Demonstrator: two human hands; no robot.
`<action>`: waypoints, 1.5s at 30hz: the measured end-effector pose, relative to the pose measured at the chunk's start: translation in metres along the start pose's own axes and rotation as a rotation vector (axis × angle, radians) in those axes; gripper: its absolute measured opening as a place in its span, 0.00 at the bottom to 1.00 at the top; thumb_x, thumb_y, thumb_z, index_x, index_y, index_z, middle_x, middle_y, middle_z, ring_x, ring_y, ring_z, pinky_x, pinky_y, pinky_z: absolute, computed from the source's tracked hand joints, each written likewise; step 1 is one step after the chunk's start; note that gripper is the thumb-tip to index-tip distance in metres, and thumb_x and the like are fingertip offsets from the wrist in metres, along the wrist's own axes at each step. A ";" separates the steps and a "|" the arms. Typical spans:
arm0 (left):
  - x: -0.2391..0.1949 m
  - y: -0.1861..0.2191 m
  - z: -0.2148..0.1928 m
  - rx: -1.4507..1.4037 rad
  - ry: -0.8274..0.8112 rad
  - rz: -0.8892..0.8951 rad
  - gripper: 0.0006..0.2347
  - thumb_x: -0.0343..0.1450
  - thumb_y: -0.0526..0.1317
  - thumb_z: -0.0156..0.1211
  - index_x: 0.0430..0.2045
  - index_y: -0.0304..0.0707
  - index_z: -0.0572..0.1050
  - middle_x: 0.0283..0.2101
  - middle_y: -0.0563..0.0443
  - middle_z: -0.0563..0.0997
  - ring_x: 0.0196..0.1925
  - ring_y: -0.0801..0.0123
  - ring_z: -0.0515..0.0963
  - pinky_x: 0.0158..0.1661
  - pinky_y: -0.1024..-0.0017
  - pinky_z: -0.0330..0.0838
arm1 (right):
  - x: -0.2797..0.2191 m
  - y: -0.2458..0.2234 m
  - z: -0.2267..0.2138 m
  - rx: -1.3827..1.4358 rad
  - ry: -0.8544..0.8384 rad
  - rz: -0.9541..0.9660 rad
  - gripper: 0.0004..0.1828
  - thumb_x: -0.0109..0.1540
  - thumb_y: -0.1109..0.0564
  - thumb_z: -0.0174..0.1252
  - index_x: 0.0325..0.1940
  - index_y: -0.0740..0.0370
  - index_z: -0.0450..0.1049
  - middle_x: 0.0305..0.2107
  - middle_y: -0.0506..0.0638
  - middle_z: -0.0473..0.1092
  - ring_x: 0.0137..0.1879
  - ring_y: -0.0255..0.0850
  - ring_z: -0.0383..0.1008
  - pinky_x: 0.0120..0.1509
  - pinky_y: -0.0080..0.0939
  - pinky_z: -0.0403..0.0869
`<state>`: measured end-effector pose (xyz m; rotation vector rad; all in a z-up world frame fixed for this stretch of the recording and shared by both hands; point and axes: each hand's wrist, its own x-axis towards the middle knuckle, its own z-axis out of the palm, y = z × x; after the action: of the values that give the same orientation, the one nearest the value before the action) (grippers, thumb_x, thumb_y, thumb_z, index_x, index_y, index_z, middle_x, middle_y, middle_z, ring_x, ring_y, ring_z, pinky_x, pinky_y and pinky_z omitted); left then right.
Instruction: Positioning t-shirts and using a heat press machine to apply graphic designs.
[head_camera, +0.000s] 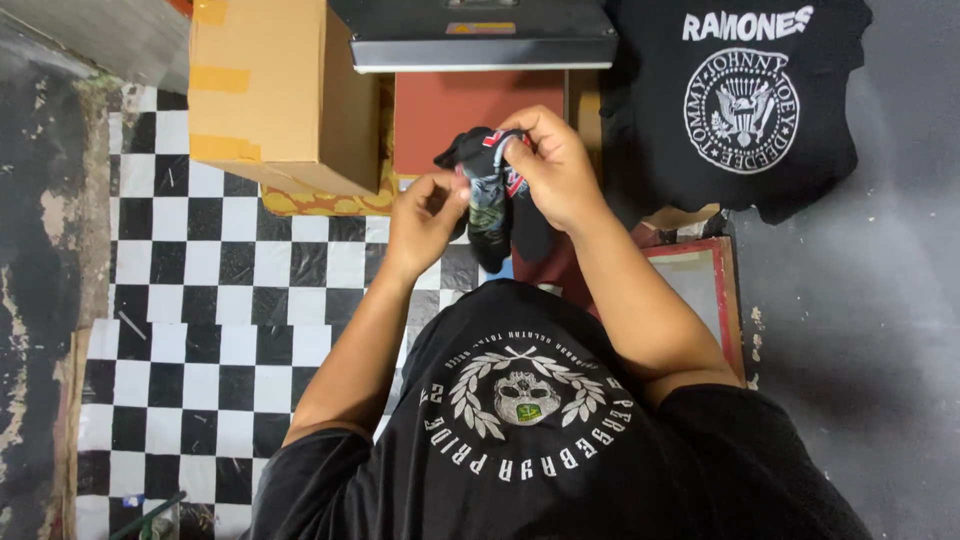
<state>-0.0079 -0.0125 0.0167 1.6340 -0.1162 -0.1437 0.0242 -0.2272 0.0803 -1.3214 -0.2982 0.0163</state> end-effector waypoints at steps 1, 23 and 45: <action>-0.001 0.010 0.005 -0.002 -0.003 -0.008 0.03 0.77 0.31 0.65 0.40 0.30 0.77 0.37 0.51 0.80 0.38 0.75 0.77 0.40 0.76 0.72 | -0.003 0.001 0.002 0.001 0.004 0.007 0.05 0.71 0.67 0.53 0.51 0.65 0.70 0.43 0.47 0.73 0.50 0.31 0.71 0.59 0.33 0.71; 0.020 0.055 -0.018 -0.093 0.059 0.214 0.05 0.81 0.37 0.52 0.43 0.34 0.69 0.37 0.58 0.70 0.38 0.80 0.66 0.41 0.79 0.65 | -0.011 -0.013 -0.017 -0.450 0.248 -0.007 0.05 0.67 0.62 0.65 0.42 0.67 0.76 0.29 0.44 0.72 0.35 0.26 0.68 0.40 0.28 0.69; 0.038 0.083 -0.011 -0.604 -0.128 0.127 0.07 0.83 0.42 0.47 0.41 0.38 0.69 0.38 0.56 0.75 0.41 0.80 0.72 0.47 0.76 0.70 | -0.026 0.028 -0.003 -0.241 0.128 -0.003 0.18 0.64 0.61 0.65 0.56 0.64 0.69 0.41 0.48 0.74 0.48 0.34 0.75 0.54 0.35 0.74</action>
<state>0.0323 -0.0133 0.0994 1.0120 -0.2482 -0.1671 0.0039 -0.2272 0.0472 -1.5543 -0.1971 -0.1090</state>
